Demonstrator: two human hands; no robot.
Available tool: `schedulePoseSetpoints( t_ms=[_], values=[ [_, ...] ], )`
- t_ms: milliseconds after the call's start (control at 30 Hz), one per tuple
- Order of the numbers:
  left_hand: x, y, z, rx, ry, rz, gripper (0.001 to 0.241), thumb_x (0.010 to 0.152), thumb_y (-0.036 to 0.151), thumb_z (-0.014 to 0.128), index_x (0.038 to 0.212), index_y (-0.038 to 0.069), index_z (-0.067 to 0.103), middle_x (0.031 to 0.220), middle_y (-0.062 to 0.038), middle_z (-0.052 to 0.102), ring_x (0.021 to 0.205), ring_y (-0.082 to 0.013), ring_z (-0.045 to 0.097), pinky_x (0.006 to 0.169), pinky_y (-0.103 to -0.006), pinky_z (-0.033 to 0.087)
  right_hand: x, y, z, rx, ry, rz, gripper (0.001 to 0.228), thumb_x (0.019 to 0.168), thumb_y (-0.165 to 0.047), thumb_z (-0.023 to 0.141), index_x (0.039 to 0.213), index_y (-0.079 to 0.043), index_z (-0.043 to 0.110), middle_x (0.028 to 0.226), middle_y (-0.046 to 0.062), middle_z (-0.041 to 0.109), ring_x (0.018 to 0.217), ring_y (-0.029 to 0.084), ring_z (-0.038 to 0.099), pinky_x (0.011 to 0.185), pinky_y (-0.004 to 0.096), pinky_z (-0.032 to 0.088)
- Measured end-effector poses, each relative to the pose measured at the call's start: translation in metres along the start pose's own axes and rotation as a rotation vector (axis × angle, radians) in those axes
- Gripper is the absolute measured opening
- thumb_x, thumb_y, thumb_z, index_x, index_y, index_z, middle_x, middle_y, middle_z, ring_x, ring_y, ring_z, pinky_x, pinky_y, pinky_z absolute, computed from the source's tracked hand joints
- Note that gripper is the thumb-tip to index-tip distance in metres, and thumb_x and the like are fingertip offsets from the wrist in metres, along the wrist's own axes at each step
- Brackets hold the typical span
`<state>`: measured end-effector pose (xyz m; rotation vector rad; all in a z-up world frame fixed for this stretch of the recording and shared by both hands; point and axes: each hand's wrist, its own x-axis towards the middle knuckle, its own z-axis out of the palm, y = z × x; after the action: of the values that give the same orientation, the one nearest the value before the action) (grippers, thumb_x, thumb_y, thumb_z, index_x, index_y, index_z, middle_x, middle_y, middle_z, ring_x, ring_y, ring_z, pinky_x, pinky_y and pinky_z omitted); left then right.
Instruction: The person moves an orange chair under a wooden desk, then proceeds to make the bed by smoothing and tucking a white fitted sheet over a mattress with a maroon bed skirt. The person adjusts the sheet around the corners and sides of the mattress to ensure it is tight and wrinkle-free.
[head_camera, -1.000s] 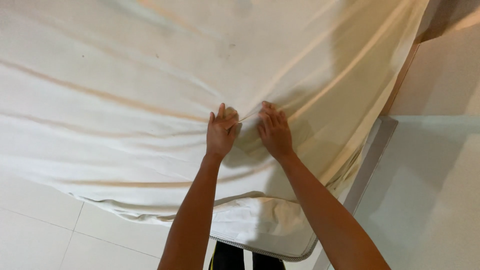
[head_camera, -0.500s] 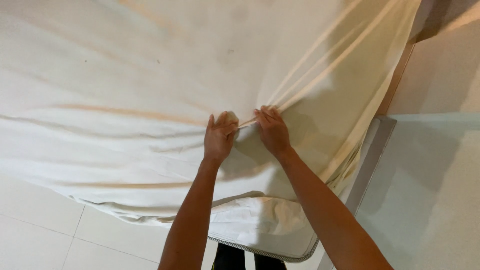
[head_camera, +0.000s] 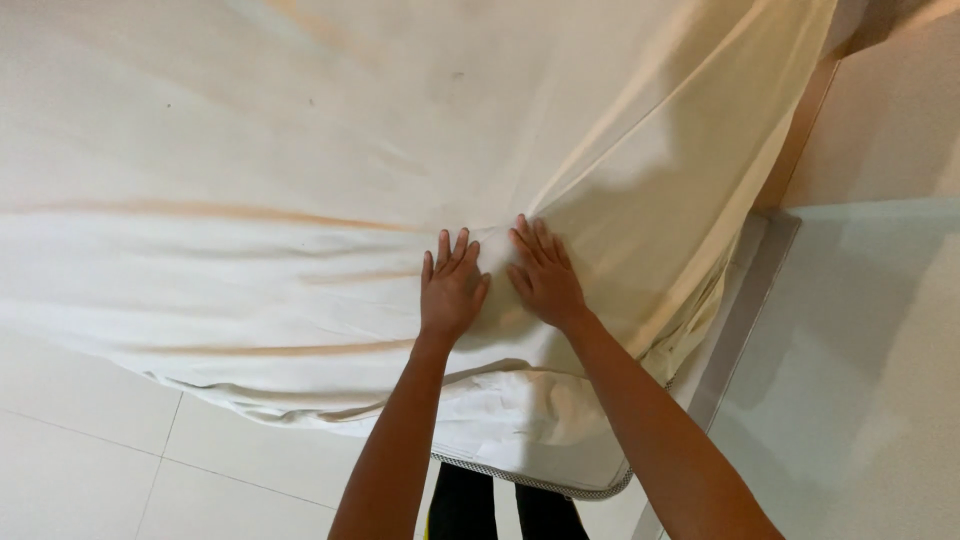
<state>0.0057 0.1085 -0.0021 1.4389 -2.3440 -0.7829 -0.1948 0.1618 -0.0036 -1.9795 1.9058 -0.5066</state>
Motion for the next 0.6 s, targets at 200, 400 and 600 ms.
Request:
schedulePoseSetpoints(
  t_ms=[200,400,600],
  values=[
    [-0.010,0.024,-0.009,0.044,-0.068,0.012,0.092,0.080,0.044,0.083,0.155,0.011,0.041,0.170,-0.012,0.023,0.159,-0.0377,0.013,0.124,-0.0616,0.017,-0.022,0.011,-0.023,0.010,-0.104,-0.071,0.081,0.091,-0.044,0.069,0.158,-0.012,0.037,0.170,0.008,0.029,0.158,0.032,0.024,0.125,0.052,0.022],
    [-0.011,0.027,-0.006,0.090,-0.065,0.000,0.095,0.079,0.048,0.084,0.158,0.017,0.041,0.172,-0.010,0.021,0.159,-0.0355,0.011,0.124,-0.0611,0.014,-0.028,0.020,-0.042,0.025,-0.121,-0.082,0.089,0.085,-0.051,0.074,0.158,-0.015,0.039,0.170,0.005,0.027,0.158,0.029,0.023,0.127,0.051,0.022],
    [-0.012,0.021,-0.003,0.063,-0.089,-0.006,0.093,0.083,0.054,0.079,0.159,0.019,0.040,0.173,-0.006,0.018,0.161,-0.0338,0.008,0.125,-0.0605,0.011,-0.030,0.027,-0.050,-0.024,-0.249,-0.219,0.088,0.077,-0.058,0.077,0.154,-0.031,0.045,0.170,0.005,0.019,0.157,0.034,0.013,0.123,0.058,0.015]
  ],
)
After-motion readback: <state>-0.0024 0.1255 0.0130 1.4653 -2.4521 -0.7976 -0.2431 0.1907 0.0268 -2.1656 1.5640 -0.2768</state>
